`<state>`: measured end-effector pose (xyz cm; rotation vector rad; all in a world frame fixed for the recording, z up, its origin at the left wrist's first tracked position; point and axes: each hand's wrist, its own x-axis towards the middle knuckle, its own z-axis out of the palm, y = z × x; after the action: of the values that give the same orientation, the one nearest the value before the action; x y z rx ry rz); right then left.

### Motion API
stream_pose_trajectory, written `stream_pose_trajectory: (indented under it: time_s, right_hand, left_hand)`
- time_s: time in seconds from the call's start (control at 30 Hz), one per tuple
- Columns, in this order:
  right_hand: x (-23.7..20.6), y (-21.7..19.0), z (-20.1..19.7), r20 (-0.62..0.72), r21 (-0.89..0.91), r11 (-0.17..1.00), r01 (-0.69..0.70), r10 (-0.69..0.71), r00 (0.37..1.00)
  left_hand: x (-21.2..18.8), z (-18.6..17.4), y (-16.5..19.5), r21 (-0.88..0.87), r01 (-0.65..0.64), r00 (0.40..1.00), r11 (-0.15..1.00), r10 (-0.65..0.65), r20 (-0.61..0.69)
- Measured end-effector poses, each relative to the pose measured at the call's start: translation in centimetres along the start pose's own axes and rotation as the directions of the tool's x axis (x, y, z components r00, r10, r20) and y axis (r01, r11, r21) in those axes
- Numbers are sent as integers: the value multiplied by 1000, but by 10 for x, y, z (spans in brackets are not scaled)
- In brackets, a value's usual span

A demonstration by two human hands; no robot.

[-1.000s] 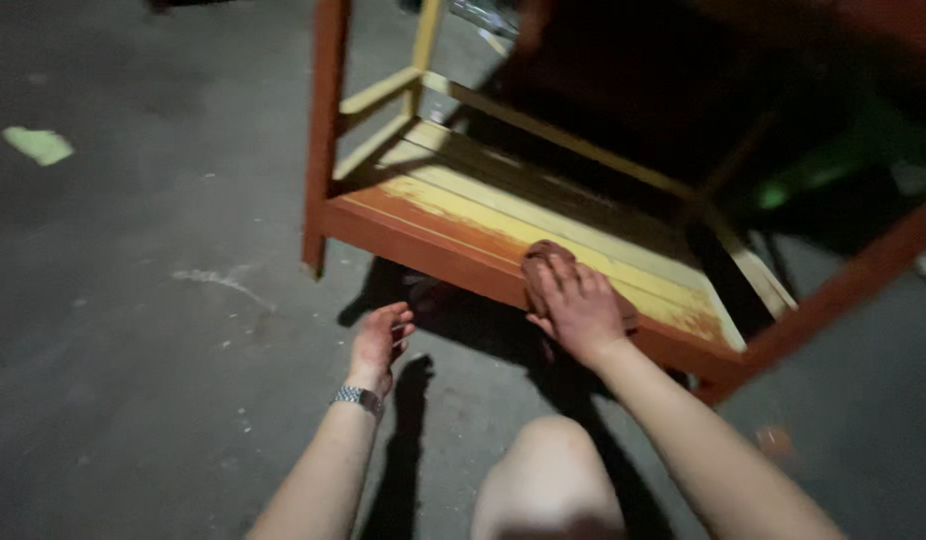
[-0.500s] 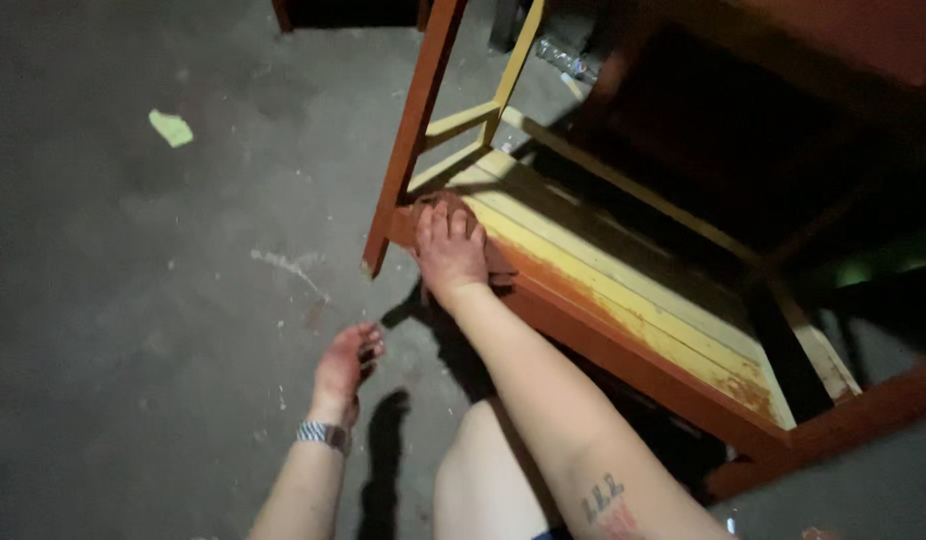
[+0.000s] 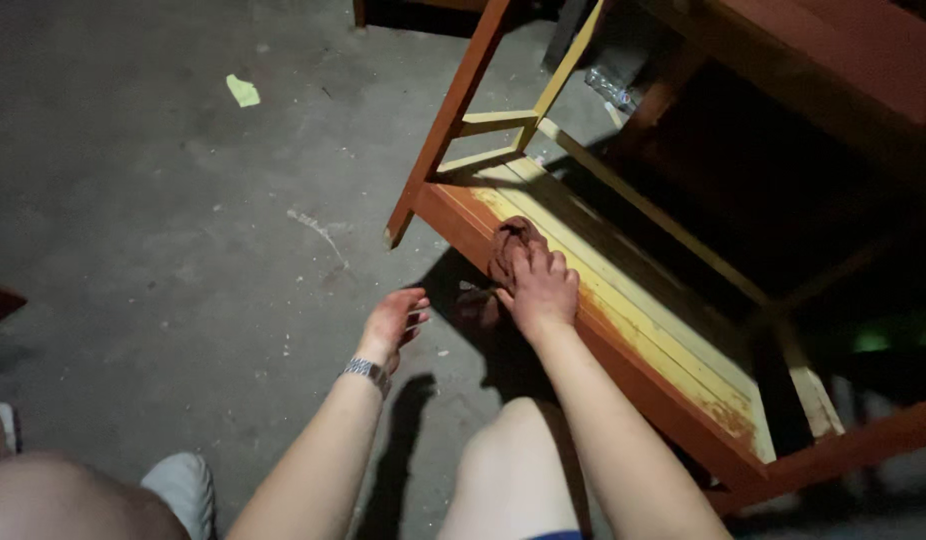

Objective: The person kneels on the floor and wipes a reddish stain or finish onto a wooden chair frame using a brown cloth. They work the cloth over the seat slats, legs, and rails, repositioning the chair and re-folding the cloth to coat the bare wood surfaces.

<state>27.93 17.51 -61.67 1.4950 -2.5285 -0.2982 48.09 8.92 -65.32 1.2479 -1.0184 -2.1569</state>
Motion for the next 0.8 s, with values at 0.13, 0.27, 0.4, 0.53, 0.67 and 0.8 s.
stream_pose_trajectory:
  time_s: [0.13, 0.27, 0.4, 0.53, 0.67, 0.8]
  right_hand:
    - [15, -12, 8, -9, -70, 998, 4, -5, 1000]
    - [50, -43, 13, -31, -90, 996, -20, 17, 999]
    - [93, -80, 0, -19, -43, 999, -22, 21, 1000]
    - [138, -119, -28, 96, 108, 990, -87, 77, 992]
    - [160, -133, -52, 295, 141, 971, -194, 146, 944]
    - [167, -129, -63, 362, 161, 963, -216, 146, 921]
  left_hand:
    - [7, 3, 6, 12, -60, 998, 998, 59, 20]
    - [27, -8, 19, 34, 22, 1000, 999, -21, -23]
    - [48, -16, 32, -6, -52, 998, 999, 52, -36]
    - [74, -11, 50, -113, 48, 998, 992, -54, -44]
    - [95, -11, 64, -151, 0, 1000, 989, -3, -14]
    - [101, -14, 60, -205, 56, 998, 977, -64, -30]
